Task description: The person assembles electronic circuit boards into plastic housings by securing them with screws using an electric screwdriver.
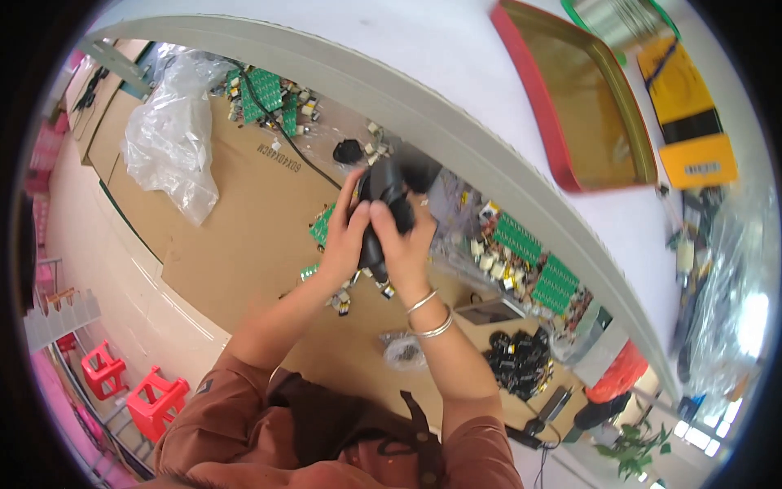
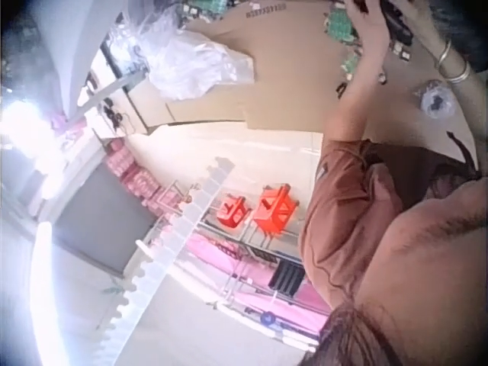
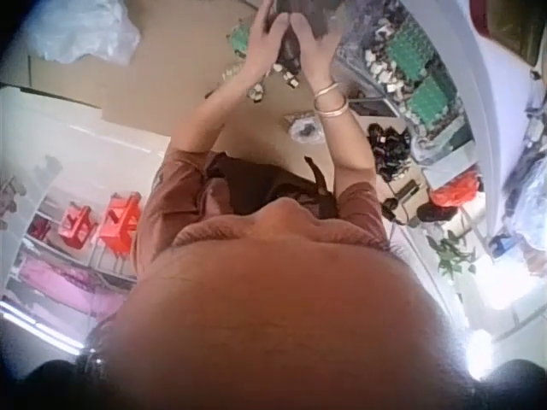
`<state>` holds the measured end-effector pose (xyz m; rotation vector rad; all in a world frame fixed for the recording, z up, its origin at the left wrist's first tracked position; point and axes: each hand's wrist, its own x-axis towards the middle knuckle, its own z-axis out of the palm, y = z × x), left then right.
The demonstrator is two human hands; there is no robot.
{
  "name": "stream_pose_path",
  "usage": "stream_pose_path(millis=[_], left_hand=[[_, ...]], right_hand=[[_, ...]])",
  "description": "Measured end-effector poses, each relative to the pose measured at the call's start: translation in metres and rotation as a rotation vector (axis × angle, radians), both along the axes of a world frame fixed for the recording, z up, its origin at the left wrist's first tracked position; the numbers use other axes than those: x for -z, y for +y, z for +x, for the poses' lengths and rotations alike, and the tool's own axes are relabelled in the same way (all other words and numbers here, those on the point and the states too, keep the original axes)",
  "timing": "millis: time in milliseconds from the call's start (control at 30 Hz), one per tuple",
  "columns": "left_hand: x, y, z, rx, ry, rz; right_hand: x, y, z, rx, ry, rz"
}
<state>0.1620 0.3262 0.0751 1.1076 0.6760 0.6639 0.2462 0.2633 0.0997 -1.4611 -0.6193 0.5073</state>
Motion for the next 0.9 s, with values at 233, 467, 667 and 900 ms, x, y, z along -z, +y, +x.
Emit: stream_pose_path(millis=[233, 467, 667, 900], left_hand=[[0.043, -0.111, -0.082, 0.074, 0.066, -0.105], [0.070, -0.115, -0.059, 0.471, 0.506, 0.094], [0.072, -0.089, -0.057, 0.635, 0.668, 0.258], [0.100, 0.101, 0.017, 0.035, 0.607, 0.994]], right_hand=[[0.052, -0.122, -0.098, 0.149, 0.209, -0.219], [0.079, -0.146, -0.094, 0.435, 0.791, -0.084], [0.067, -0.165, -0.052, 0.105, 0.811, -0.456], [-0.015, -0.118, -0.003, -0.493, -0.310, -0.997]])
